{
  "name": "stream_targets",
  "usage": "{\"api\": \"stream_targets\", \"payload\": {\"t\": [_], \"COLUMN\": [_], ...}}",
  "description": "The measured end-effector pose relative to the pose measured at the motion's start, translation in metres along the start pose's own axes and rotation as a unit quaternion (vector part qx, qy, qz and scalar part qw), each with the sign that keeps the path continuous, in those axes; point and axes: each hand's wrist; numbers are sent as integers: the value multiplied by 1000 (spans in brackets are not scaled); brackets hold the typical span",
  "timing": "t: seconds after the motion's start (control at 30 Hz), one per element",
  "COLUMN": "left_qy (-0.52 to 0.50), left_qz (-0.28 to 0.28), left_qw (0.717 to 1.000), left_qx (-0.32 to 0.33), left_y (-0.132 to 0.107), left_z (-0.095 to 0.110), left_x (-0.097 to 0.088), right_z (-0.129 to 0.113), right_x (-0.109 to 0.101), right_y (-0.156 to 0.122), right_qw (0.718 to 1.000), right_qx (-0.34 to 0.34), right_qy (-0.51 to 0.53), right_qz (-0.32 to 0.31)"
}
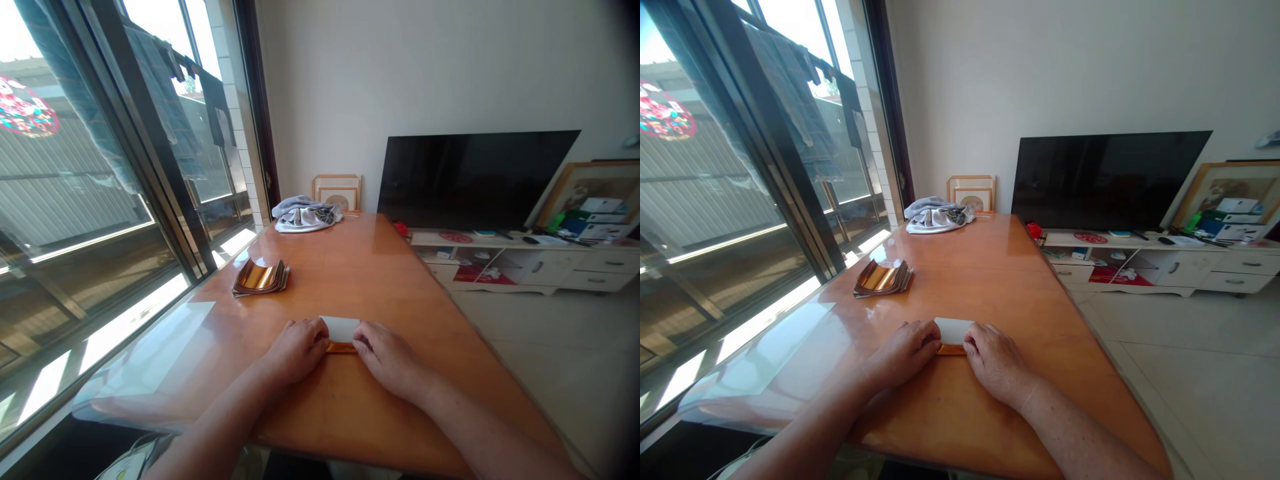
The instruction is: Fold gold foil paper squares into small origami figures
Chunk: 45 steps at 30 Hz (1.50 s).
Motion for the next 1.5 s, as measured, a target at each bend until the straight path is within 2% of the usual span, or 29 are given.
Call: {"api": "stream_targets", "payload": {"t": [0.3,0.67,0.83,0.93,1.03,1.13,1.23,1.33,1.5], "left_qy": [-32,-12,75,136,123,94,90,87,86], "left_qz": [-21,8,61,65,41,42,46,27,8], "left_qw": [999,1000,995,989,991,993,995,996,996], "left_qx": [-13,-28,-28,-15,29,49,17,-18,-32], "left_y": [11,8,-2,-13,-25,-36,-46,-53,-58], "left_z": [-6,-8,7,24,41,51,55,57,59], "left_x": [6,12,7,3,7,18,29,36,35], "right_z": [4,3,5,6,9,10,9,7,8], "right_x": [5,5,5,5,7,8,8,7,9], "right_y": [9,13,14,14,14,15,15,15,15], "right_qw": [1000,999,999,999,1000,1000,1000,1000,999], "right_qx": [29,33,35,30,23,26,24,25,29], "right_qy": [-5,-5,-7,-3,2,4,5,5,6], "right_qz": [-1,-5,-16,-15,-14,-14,-14,-12,-16]}}
Point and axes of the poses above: each hand's wrist, its own y-axis towards the middle knuckle, its own x-axis out of the palm, z = x × y, and after that the axes turned 5 degrees about y, right-handed
